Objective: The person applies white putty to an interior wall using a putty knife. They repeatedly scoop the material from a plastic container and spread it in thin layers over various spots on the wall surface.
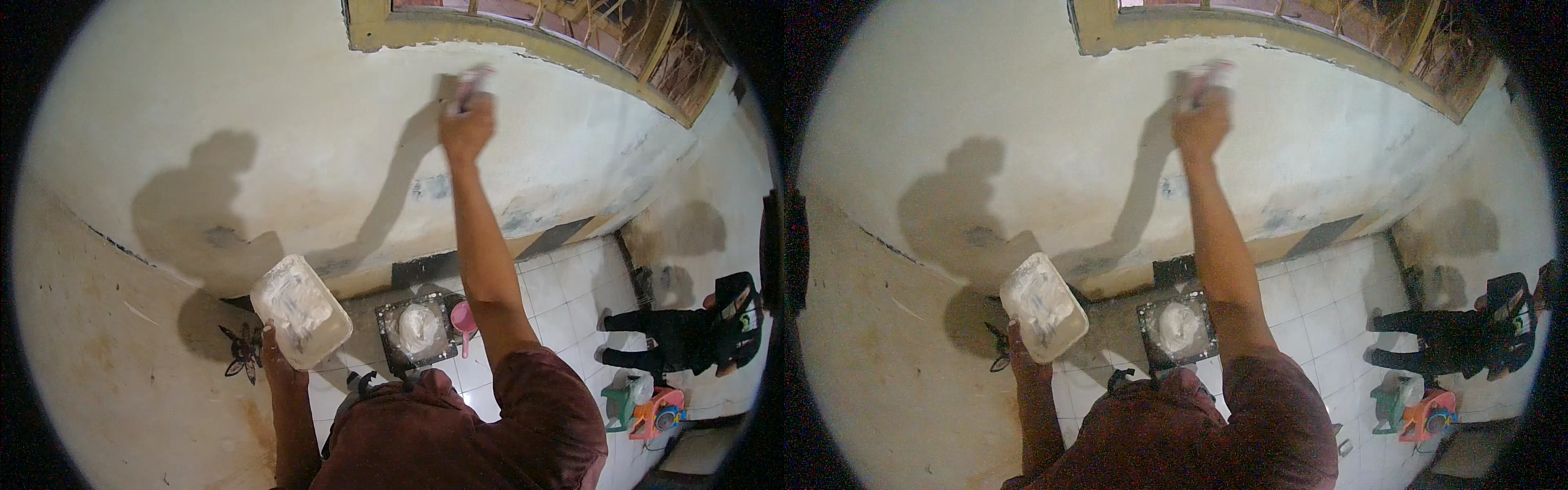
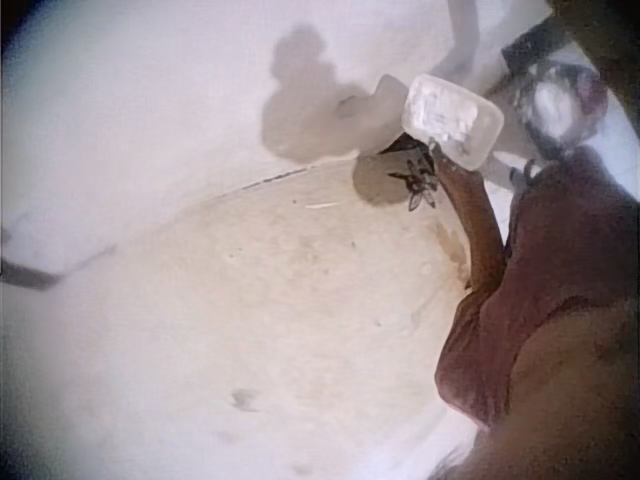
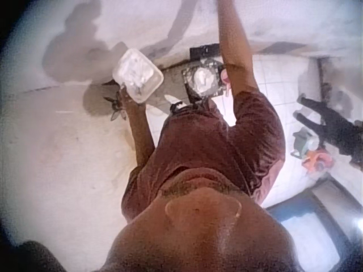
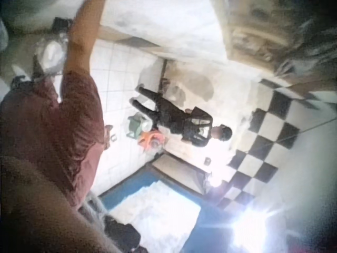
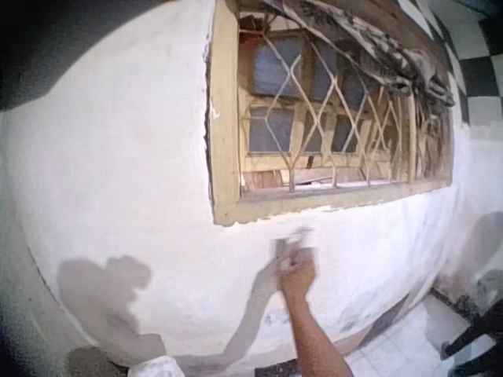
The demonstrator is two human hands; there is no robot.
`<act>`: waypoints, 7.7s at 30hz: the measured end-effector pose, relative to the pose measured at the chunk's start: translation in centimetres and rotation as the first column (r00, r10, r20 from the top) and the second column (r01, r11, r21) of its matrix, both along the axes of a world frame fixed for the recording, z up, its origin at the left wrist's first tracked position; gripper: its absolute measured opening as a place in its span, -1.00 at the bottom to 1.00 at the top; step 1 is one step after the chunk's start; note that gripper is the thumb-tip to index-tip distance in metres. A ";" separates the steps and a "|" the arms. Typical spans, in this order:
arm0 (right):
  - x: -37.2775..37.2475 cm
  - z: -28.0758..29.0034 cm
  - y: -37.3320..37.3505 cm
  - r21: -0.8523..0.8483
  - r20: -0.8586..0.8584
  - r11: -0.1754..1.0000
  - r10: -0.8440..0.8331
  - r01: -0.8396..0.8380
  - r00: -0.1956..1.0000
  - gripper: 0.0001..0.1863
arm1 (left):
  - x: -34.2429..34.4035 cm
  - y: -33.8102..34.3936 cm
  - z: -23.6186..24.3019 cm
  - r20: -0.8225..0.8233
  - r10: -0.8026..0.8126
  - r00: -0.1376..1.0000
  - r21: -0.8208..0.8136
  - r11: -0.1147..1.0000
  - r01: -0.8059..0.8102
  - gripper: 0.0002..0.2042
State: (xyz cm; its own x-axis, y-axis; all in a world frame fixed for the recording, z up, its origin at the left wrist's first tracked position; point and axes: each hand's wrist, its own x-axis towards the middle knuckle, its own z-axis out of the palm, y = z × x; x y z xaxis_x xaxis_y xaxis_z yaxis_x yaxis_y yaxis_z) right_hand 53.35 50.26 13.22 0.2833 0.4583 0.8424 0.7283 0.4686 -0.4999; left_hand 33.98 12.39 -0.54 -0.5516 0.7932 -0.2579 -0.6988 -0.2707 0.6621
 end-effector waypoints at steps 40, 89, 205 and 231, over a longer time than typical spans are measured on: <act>13.2 0.0 0.9 -0.018 -0.534 0.990 0.110 -0.142 0.838 -0.57 | -1.4 -0.3 -3.3 0.115 -0.071 0.991 -0.010 0.997 0.072 -0.48; -2.4 -18.9 -7.9 -0.149 0.417 0.844 0.525 -0.515 0.742 -0.90 | -1.6 -0.4 -1.8 0.116 -0.026 0.993 -0.012 1.000 0.027 -0.43; 4.8 4.9 -1.9 -0.057 -0.879 0.637 0.333 -0.768 0.341 -0.75 | 6.9 8.7 -1.5 0.034 -0.277 0.960 -0.071 0.958 0.279 -0.55; 12.5 -5.4 -4.3 -0.063 -0.946 0.688 0.189 -0.723 0.262 -0.81 | 8.4 8.4 -3.0 0.102 -0.072 0.992 -0.061 0.995 0.078 -0.53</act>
